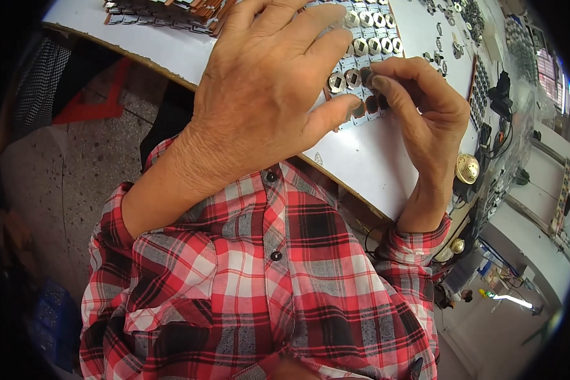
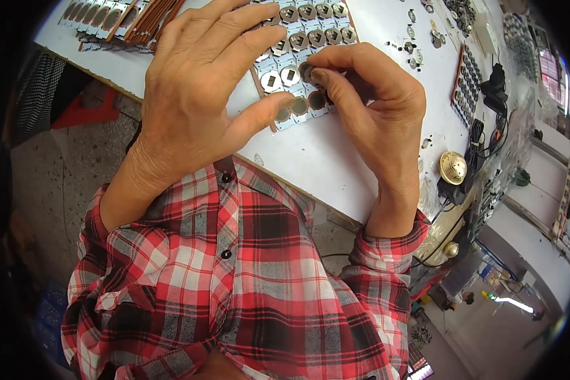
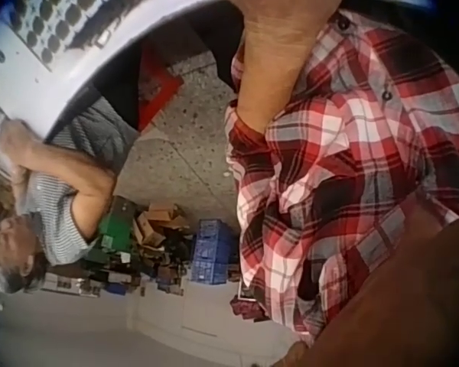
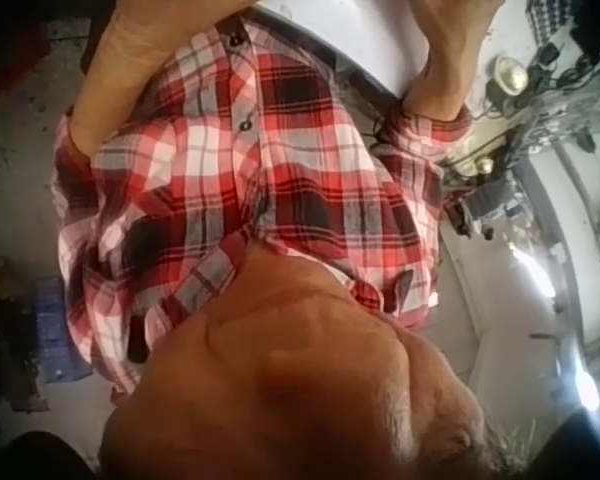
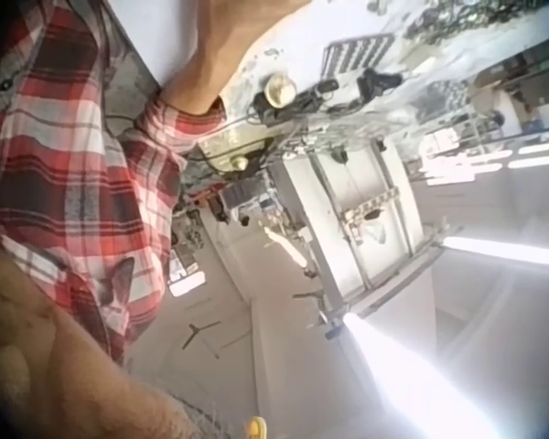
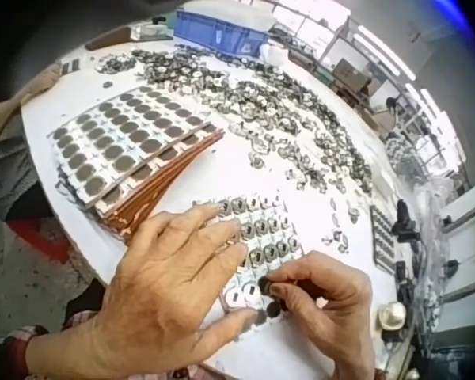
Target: Manually assemble small toy components onto a grid tray.
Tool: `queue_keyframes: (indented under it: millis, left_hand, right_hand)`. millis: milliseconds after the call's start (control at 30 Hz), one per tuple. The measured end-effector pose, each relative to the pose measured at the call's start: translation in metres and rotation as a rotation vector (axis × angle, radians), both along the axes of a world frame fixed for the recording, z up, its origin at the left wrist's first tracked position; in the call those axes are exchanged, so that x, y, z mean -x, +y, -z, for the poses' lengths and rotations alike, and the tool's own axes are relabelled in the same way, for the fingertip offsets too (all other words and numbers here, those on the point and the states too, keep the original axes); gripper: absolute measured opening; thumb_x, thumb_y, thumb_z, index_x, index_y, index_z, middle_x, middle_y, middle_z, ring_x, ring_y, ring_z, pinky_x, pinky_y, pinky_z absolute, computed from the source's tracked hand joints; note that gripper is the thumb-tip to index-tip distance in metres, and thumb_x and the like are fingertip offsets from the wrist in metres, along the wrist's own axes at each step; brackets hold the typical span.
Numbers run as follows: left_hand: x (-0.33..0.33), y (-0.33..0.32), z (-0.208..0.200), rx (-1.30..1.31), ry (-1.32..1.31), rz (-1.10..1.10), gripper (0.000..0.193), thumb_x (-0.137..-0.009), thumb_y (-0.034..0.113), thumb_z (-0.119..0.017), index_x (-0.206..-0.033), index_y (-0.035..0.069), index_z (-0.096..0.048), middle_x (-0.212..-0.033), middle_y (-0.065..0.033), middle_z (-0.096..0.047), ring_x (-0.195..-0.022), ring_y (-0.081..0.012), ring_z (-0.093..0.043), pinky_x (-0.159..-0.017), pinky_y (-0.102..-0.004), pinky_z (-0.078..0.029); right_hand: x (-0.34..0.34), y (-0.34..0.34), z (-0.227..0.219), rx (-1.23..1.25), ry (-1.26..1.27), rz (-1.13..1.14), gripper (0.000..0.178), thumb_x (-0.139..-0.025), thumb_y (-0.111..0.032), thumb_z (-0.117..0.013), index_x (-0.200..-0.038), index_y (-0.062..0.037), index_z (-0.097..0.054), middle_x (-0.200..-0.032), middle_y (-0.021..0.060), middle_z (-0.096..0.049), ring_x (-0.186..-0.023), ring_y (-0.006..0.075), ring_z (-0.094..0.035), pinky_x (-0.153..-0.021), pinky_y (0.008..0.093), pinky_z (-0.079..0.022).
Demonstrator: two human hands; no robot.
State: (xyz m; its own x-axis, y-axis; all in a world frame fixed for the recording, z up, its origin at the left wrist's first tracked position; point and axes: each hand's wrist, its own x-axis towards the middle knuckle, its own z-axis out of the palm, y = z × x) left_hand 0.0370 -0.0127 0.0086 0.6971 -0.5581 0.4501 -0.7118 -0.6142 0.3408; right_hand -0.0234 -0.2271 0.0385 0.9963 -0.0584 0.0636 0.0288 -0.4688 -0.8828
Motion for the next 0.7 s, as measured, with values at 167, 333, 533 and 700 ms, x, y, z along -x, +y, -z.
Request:
queue_keyframes:
  millis: [167,333,533,700]
  left_hand:
    - [0.000,-0.001,0.000,-0.007,-0.001,-0.004,0.055,-0.074,0.023,-0.084,-0.125,0.006,-0.070,-0.137,-0.0116,-0.065,-0.136,-0.0322,-0.053,-0.110,-0.0490,-0.040]
    - [0.000,-0.003,-0.003,-0.007,-0.006,-0.001,0.055,-0.074,0.023,-0.084,-0.125,0.006,-0.070,-0.137,-0.0114,-0.065,-0.137,-0.0321,-0.053,-0.111,-0.0490,-0.040]
    - [0.001,-0.005,-0.005,0.009,-0.021,0.024,0.055,-0.075,0.023,-0.083,-0.125,0.006,-0.069,-0.138,-0.0112,-0.065,-0.137,-0.0319,-0.053,-0.111,-0.0491,-0.040]
    - [0.000,-0.007,-0.007,0.055,-0.048,0.073,0.055,-0.075,0.023,-0.083,-0.126,0.006,-0.069,-0.138,-0.0110,-0.065,-0.137,-0.0318,-0.053,-0.111,-0.0491,-0.040]
  right_hand:
    - [0.001,0.011,-0.005,0.000,0.043,0.076,0.014,-0.092,0.006,-0.071,-0.106,0.0026,-0.074,-0.091,0.0029,-0.074,-0.080,0.0069,-0.068,-0.069,0.0206,-0.054]
    - [-0.002,0.004,0.000,0.037,0.021,0.024,0.011,-0.091,0.004,-0.073,-0.102,0.0030,-0.075,-0.087,0.0020,-0.069,-0.075,0.0076,-0.066,-0.066,0.0218,-0.051]
    - [-0.004,-0.006,-0.003,0.207,-0.037,-0.155,0.018,-0.092,0.005,-0.072,-0.109,0.0022,-0.075,-0.092,0.0016,-0.066,-0.079,0.0065,-0.063,-0.068,0.0204,-0.050]
    - [0.001,-0.004,-0.004,0.090,-0.043,0.053,0.018,-0.093,0.000,-0.073,-0.110,-0.0013,-0.076,-0.091,-0.0014,-0.071,-0.071,0.0035,-0.059,-0.062,0.0183,-0.045]
